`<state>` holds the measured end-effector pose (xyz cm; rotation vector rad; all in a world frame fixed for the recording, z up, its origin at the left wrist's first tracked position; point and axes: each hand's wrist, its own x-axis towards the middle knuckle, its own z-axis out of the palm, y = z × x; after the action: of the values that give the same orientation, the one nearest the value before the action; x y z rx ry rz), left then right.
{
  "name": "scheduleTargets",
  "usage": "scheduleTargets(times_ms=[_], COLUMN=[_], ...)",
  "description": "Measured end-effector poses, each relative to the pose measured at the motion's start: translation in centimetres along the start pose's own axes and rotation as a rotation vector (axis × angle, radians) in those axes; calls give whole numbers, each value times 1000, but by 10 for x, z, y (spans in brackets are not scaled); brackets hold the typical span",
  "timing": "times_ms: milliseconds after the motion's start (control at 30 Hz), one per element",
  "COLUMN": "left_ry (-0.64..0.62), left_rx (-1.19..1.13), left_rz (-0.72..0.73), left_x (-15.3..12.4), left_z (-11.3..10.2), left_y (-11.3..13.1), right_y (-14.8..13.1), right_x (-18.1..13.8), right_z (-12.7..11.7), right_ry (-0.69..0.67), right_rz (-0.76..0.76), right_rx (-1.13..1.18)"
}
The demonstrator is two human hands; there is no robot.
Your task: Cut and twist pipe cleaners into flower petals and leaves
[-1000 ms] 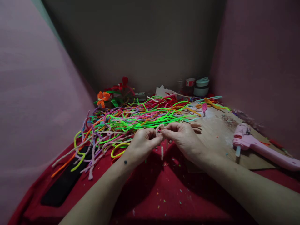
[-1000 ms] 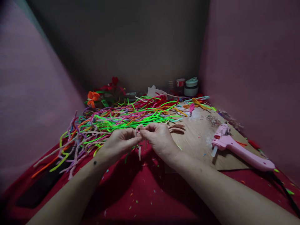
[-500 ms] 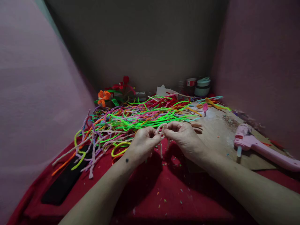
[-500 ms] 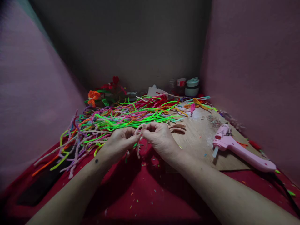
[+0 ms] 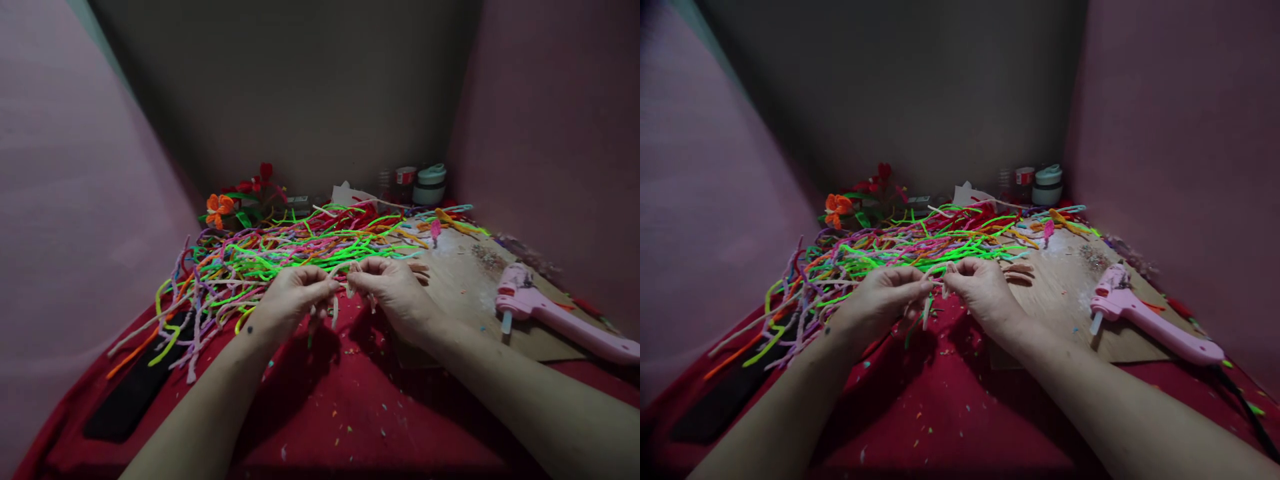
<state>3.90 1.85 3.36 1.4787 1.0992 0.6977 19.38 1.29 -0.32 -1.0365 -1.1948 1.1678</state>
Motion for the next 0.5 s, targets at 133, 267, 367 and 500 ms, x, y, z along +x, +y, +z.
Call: scheduleTargets(times_ms=[133,267,367,500], left_ry=[104,144,154,189], left_rx=[-176,-209,-229,-184], left_rz=[113,189,202,249], left_x=[0,1,1,1], left_z=[-1,4,7,9], left_y=[1,-1,-1,-1], right_y=[-5,-8,-8,-6], right_x=[-3,-5,-6,-6], right_z=[2,5,6,6], right_ry=[-1,-28,-68,-105], right_rz=[37,44,91,126], right_rx=[-11,-48,-17,35])
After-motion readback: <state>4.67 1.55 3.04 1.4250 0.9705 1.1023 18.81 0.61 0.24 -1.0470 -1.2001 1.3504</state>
